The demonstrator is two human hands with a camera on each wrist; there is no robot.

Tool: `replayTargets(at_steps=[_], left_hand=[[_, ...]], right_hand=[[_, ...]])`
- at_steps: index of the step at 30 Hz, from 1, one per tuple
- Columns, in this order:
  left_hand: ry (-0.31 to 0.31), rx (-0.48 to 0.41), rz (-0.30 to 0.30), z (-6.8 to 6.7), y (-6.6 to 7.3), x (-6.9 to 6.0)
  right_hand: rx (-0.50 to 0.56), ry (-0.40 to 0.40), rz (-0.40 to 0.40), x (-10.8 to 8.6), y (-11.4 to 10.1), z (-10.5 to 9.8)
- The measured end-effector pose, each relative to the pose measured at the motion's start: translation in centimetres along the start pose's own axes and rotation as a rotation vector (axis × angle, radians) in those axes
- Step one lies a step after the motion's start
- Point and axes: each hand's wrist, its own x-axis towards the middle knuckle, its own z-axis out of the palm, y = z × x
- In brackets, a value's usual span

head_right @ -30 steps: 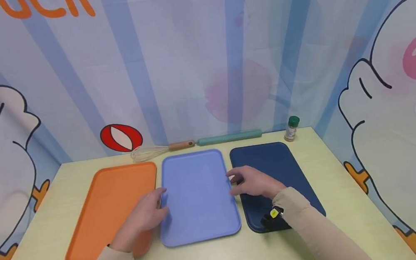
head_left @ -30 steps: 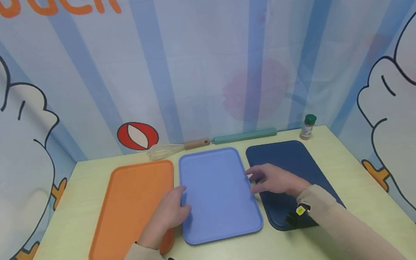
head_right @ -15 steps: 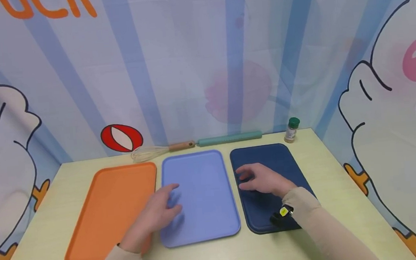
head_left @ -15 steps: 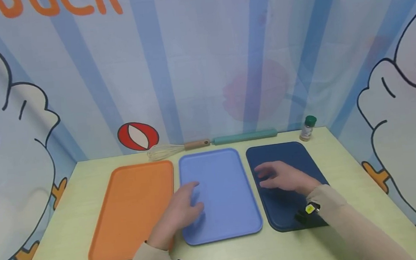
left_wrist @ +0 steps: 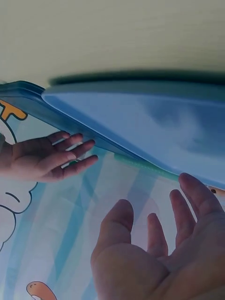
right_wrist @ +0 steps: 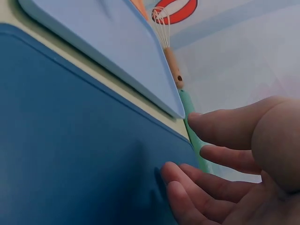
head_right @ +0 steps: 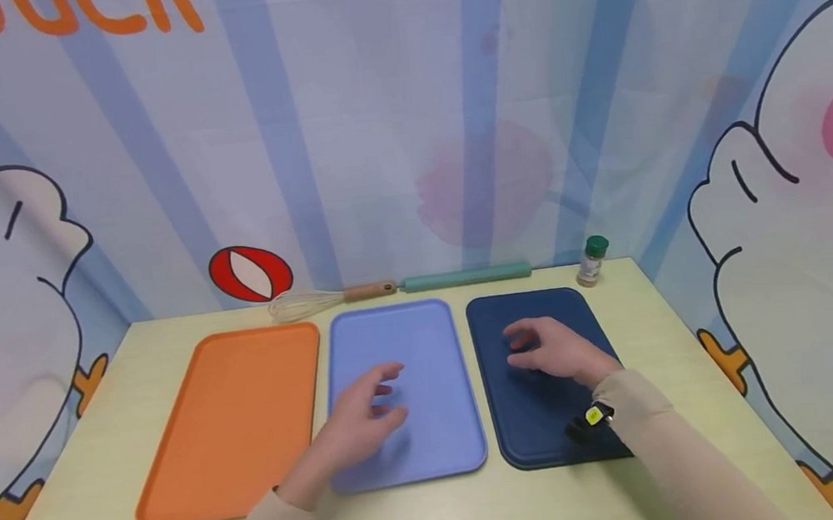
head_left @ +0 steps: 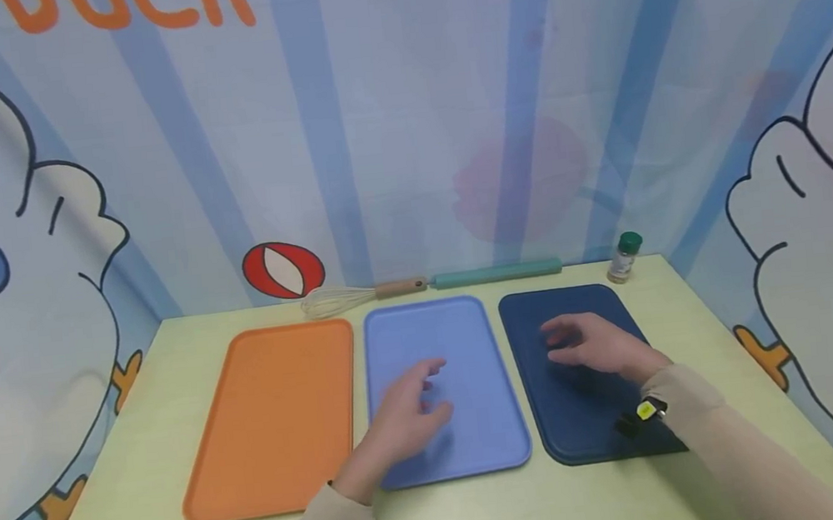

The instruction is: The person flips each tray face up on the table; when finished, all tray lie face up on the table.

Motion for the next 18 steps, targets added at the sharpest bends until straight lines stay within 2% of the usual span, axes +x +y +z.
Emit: replayTargets(at_steps=[8,18], left_hand=[[-0.035,-0.09,0.038,2.3,0.7,0.3],[-0.1,-0.201,-0.001,5.0,2.3,0.8]], right_hand=[[-0.055,0.044,0.019,0.1,0.9,-1.3],[-0.088,0.06,0.079,-0.1,2.3,-3.2]])
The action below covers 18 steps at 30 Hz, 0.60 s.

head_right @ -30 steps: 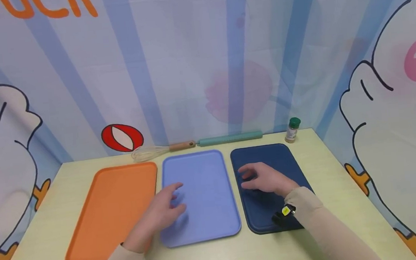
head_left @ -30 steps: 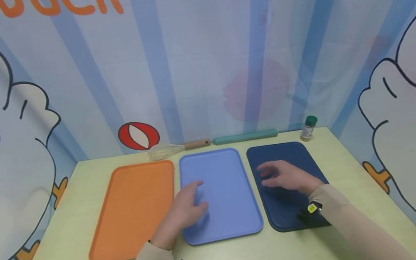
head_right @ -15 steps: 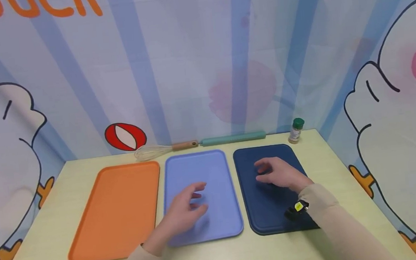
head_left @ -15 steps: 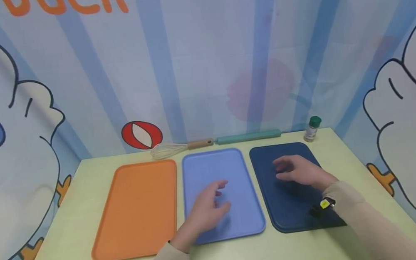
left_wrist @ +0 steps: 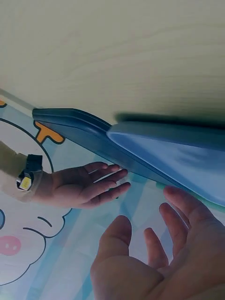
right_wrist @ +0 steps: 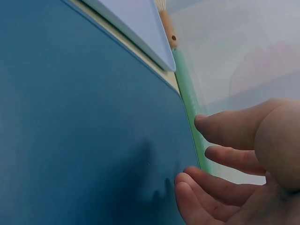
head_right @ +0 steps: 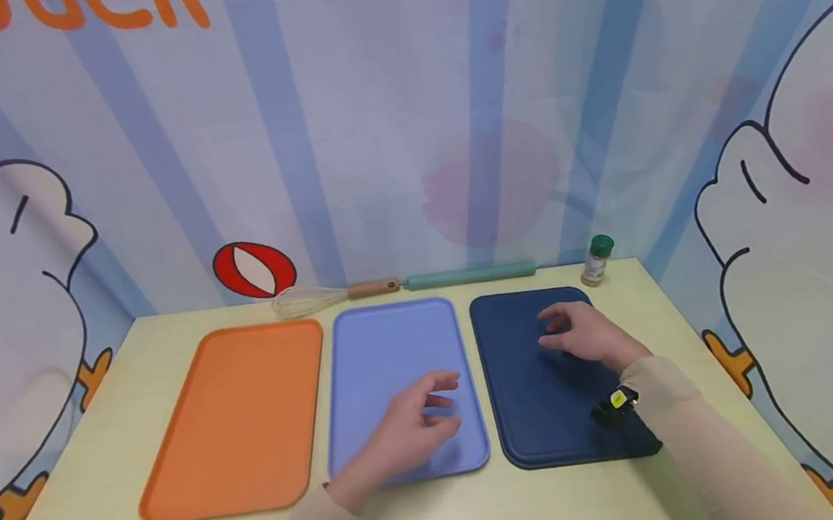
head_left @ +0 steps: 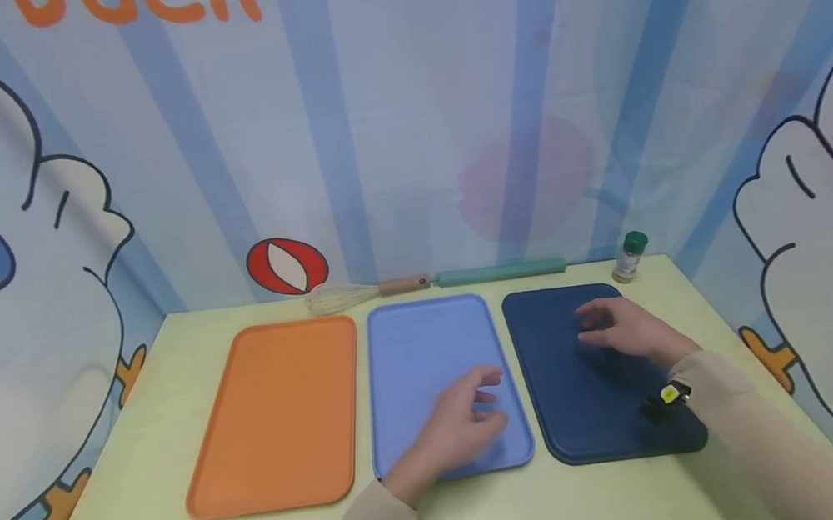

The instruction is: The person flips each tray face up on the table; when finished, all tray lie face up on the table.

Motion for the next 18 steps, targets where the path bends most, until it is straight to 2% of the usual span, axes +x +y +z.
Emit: replayTargets(at_steps=[5,11,18], left_hand=[[-0.031,-0.036,-0.021,1.2,0.5,0.3],[-0.06,-0.089,-0.038,2.2,0.9,0.3],[-0.084,-0.174,-0.105,3.3,1.6,0.5]], right_hand=[[-0.024,0.016,0.005,-0.2,0.4,-1.0],[-0.036,0.04,0.058,-0.3,1.3,-1.8],[-0.048,0.065,0.109,-0.5,2.3,-2.6]])
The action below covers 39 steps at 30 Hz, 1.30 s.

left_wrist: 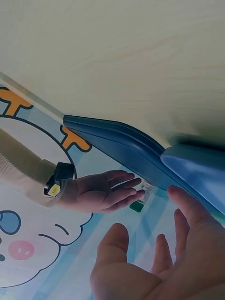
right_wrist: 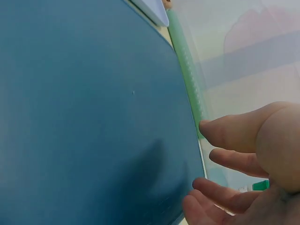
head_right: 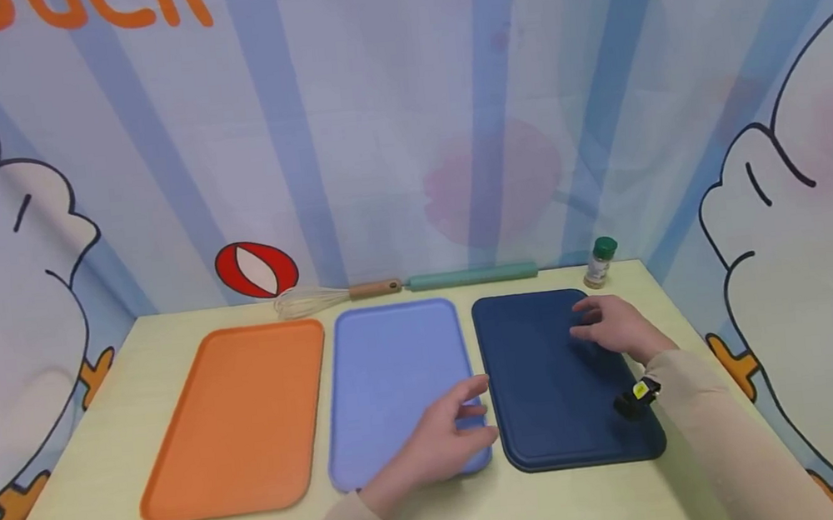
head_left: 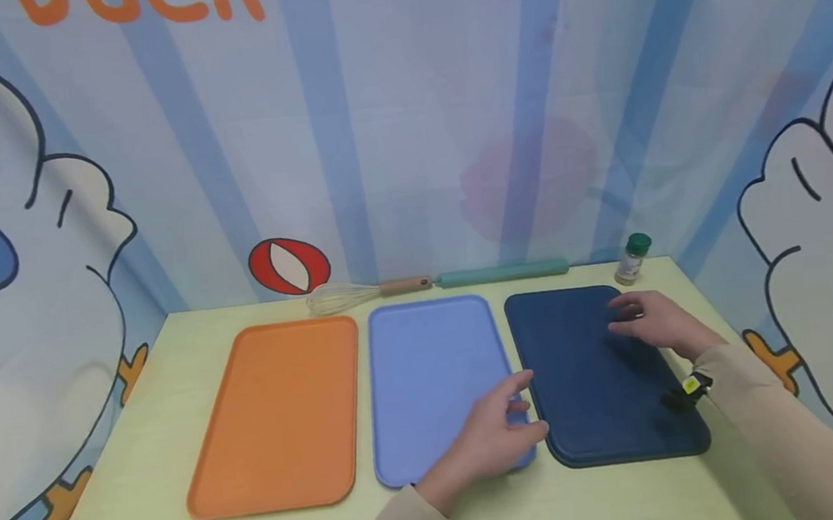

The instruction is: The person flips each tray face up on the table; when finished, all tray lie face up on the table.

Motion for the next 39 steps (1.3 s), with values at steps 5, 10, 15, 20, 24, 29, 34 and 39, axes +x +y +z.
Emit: replayTargets(at_steps=[5,10,15,20,24,29,34,39], left_hand=[[-0.012,0.01,-0.036,1.0,0.2,0.7],[-0.01,0.038,-0.071,1.7,0.4,1.3],[-0.006,0.099,-0.039,2.1,0.6,1.5],[-0.028,0.12,-0.036,2.5,0.9,1.7],[-0.023,0.148,-0.06,2.8,1.0,1.9],[-0.005,0.193,-0.085,3.2,1.1,2.2],[0.002,0.203,-0.092,3.6,1.0,2.3],[0.007,0.214,-0.093,3.8,1.0,2.4]], right_hand=[[0.002,0.007,0.041,-0.1,0.4,-0.4],[0.02,0.021,0.098,-0.2,0.8,-0.5],[0.034,0.023,0.149,-0.3,1.2,-0.6],[0.039,0.026,0.146,-0.4,1.9,-0.5],[0.034,0.023,0.151,-0.5,2.5,-0.4],[0.038,0.023,0.159,-0.8,2.9,-0.1],[0.049,0.021,0.156,-1.0,2.9,0.2],[0.047,0.008,0.173,-1.1,2.7,0.2]])
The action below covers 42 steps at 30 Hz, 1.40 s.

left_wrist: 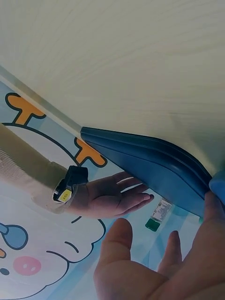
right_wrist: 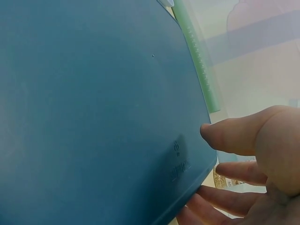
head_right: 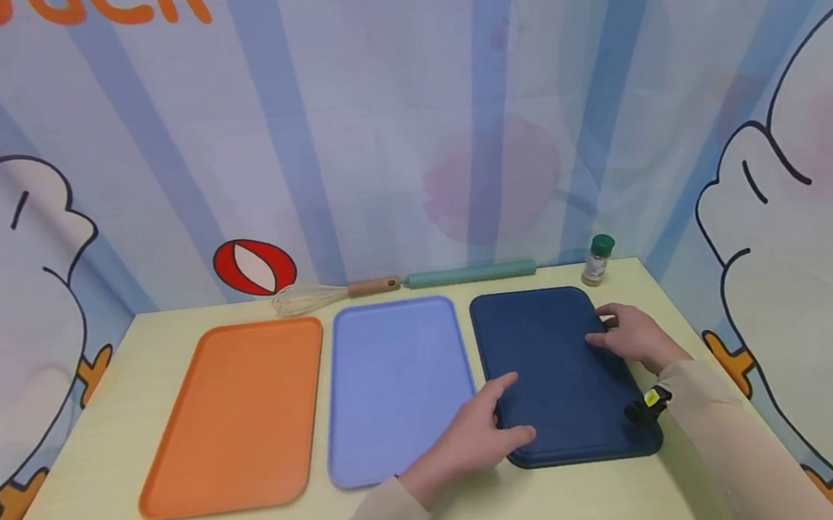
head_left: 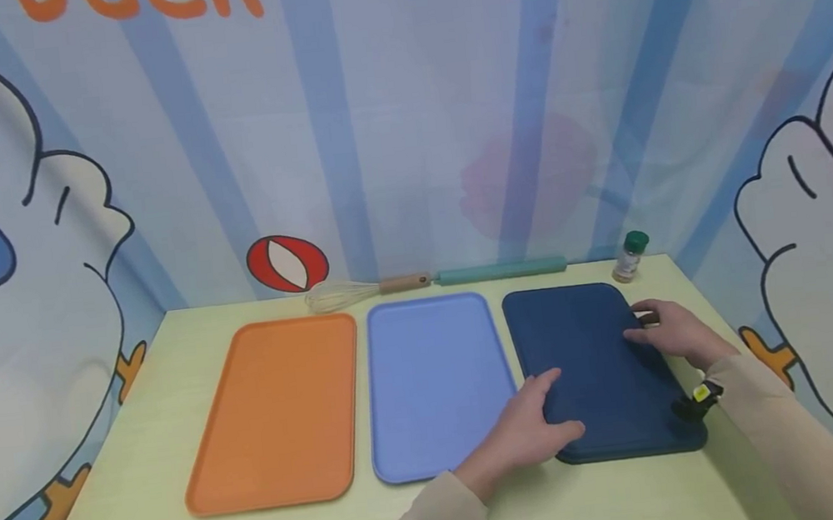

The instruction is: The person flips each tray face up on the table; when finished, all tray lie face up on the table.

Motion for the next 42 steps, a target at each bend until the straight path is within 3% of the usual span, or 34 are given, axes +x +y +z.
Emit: replayTargets(at_steps=[8,14,25,32,42], left_hand=[[0.018,-0.018,-0.07,0.5,0.7,0.3],[0.074,-0.068,-0.125,1.1,1.0,0.7],[0.11,-0.028,-0.083,1.4,1.2,1.4],[0.096,-0.016,-0.107,1.5,1.2,1.4],[0.086,-0.017,-0.117,1.6,1.3,1.3]], right_hand=[[-0.002,-0.024,0.013,0.2,0.0,-0.2],[0.018,-0.032,-0.005,0.2,0.1,-0.1],[0.134,-0.034,-0.006,-0.3,0.0,-0.6],[0.271,-0.09,0.023,-0.3,0.9,-0.8],[0.372,-0.106,0.059,-0.1,1.5,-1.1]])
